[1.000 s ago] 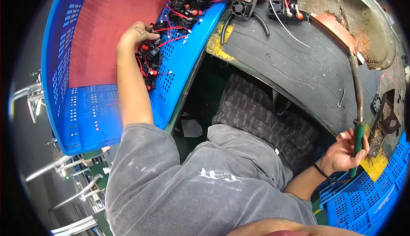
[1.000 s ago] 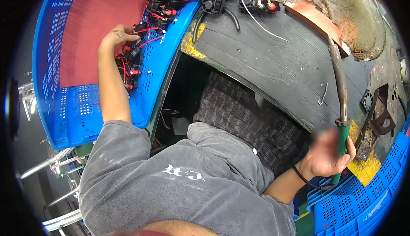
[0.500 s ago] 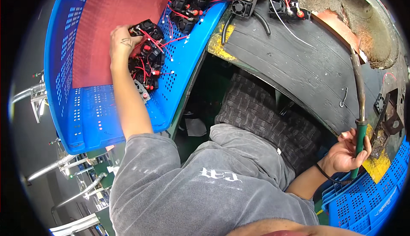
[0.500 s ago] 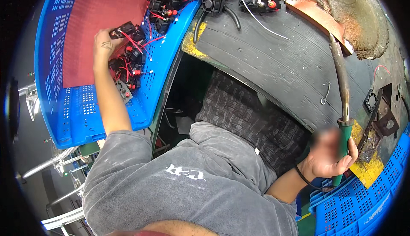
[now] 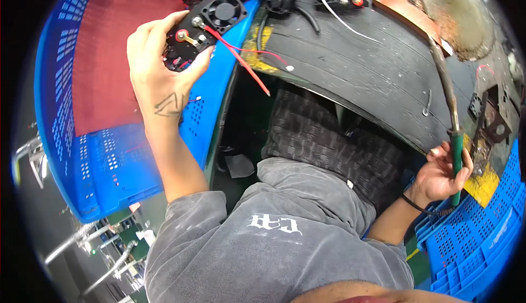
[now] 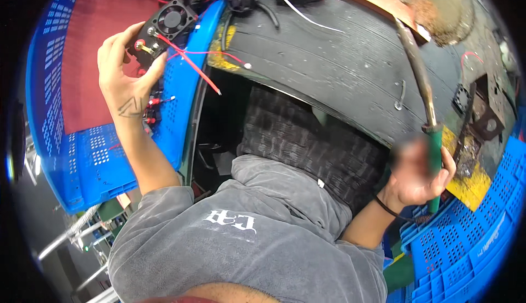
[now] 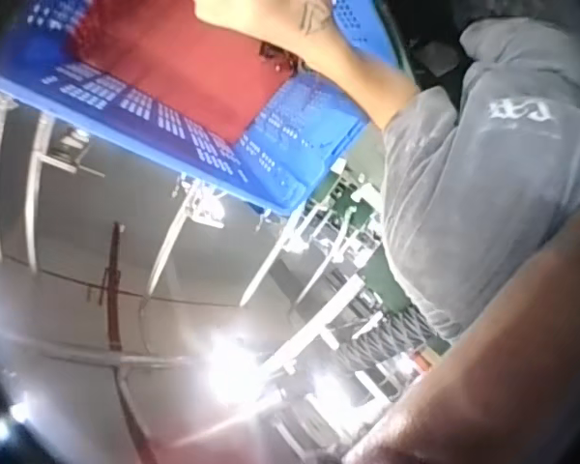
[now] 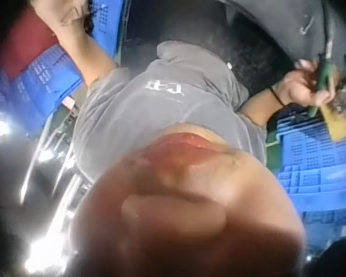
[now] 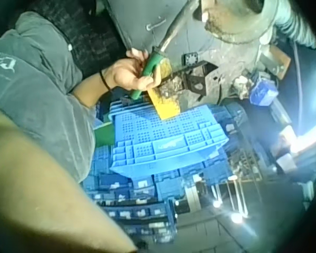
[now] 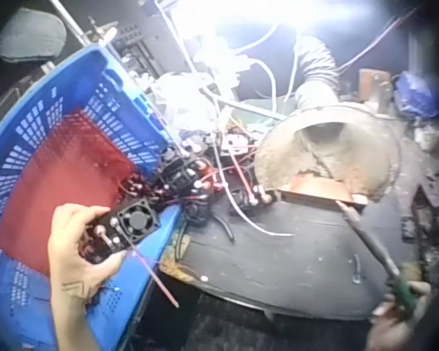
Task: Soldering wires to electronic cooling fans and circuit components at a manufacturing workstation.
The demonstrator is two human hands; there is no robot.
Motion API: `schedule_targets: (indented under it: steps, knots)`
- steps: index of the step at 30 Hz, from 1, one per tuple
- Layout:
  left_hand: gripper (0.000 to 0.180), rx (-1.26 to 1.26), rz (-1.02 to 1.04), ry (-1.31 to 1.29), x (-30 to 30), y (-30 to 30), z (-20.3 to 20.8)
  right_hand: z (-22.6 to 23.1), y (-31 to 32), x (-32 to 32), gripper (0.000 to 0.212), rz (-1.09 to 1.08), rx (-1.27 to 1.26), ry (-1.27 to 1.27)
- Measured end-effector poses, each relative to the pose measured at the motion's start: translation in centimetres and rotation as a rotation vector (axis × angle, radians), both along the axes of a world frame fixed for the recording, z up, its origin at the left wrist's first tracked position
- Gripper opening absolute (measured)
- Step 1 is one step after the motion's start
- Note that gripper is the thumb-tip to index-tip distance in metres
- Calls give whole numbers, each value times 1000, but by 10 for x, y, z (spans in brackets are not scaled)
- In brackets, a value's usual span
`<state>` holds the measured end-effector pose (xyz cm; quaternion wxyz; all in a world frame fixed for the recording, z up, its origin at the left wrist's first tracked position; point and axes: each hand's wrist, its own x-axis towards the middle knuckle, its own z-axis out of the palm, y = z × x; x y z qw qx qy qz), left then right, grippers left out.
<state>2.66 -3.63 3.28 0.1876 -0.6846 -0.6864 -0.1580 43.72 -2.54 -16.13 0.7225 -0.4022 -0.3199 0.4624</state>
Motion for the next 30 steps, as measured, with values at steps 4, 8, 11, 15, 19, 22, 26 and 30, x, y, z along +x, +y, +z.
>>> schedule_targets:
  steps: [4,8,11,15,19,22,26,30]
  knots:
    - [54,-12,-211,-227,28,27,-23,6,0,-4,47,-33,-23,37]
    - [56,-76,-352,-266,50,48,-41,24,-11,-18,47,-138,39,-70]
    - [55,-136,-509,-415,79,79,-63,33,-26,-8,46,-199,78,-55]
    - [57,-203,-677,-476,112,118,-82,39,-38,4,45,-291,32,-95]
    - [55,-207,-778,-480,135,148,-99,41,-49,8,45,-349,28,-73]
    - [55,-212,-820,-390,144,163,-108,43,-56,7,45,-394,-3,-85]
    - [50,-147,-790,-281,140,169,-126,47,-57,4,45,-372,15,-98]
    - [46,-121,-690,-148,143,164,-125,49,-53,5,45,-348,16,-129]
